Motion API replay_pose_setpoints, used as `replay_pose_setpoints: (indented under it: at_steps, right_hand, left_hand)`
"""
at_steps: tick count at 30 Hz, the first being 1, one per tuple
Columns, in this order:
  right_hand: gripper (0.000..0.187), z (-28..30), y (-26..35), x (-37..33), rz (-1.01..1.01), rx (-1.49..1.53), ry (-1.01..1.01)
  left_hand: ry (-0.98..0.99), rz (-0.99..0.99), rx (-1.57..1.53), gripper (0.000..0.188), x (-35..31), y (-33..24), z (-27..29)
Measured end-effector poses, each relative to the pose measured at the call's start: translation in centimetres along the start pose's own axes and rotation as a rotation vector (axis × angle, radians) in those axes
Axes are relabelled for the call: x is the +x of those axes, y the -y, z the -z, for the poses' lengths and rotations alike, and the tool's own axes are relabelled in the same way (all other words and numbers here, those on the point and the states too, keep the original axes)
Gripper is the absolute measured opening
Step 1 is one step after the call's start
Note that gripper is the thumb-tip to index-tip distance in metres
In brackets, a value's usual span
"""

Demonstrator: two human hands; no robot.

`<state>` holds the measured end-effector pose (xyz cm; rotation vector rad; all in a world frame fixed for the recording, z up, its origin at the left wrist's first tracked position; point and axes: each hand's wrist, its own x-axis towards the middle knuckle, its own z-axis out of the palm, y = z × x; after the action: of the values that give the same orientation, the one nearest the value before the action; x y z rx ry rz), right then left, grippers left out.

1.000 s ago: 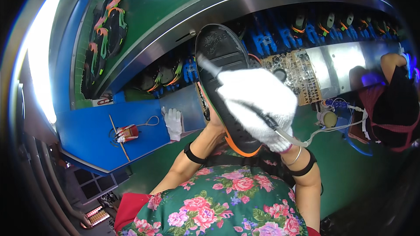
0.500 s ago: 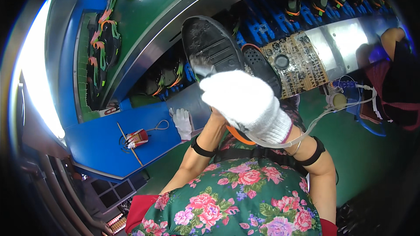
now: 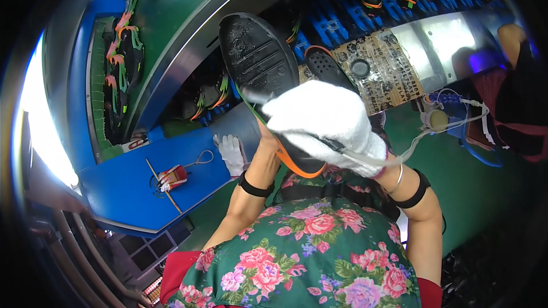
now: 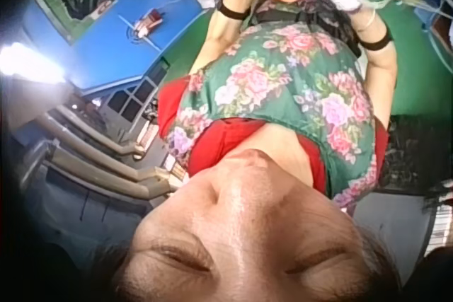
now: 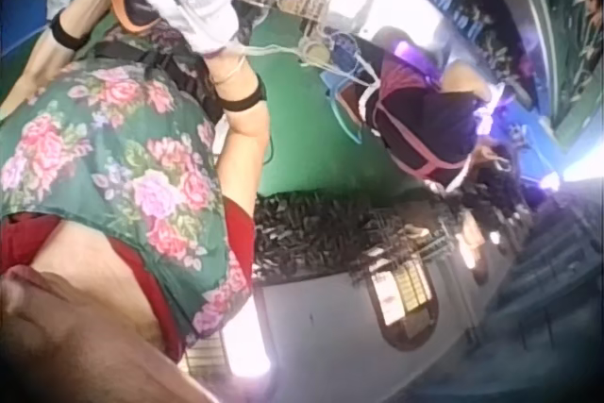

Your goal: Applying adhesive to the soles of shoes on an assembly line.

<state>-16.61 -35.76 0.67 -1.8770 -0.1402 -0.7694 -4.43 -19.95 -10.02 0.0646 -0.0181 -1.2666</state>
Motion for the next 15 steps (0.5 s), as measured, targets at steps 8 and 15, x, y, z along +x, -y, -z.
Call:
replay_pose_setpoints:
  at_steps: [8, 15]
  right_hand:
    - [0.032, -0.4, -0.5, -1.3, 0.08, 0.037, 0.088]
    - [0.022, -2.1, 0.5, -3.0, -0.226, 0.287, -0.015]
  left_hand:
    - [-0.13, 0.013, 0.188, 0.125, 0.6, -0.8, -0.7]
    - [-0.161, 0.04, 0.338, 0.127, 2.2, -1.4, -3.2]
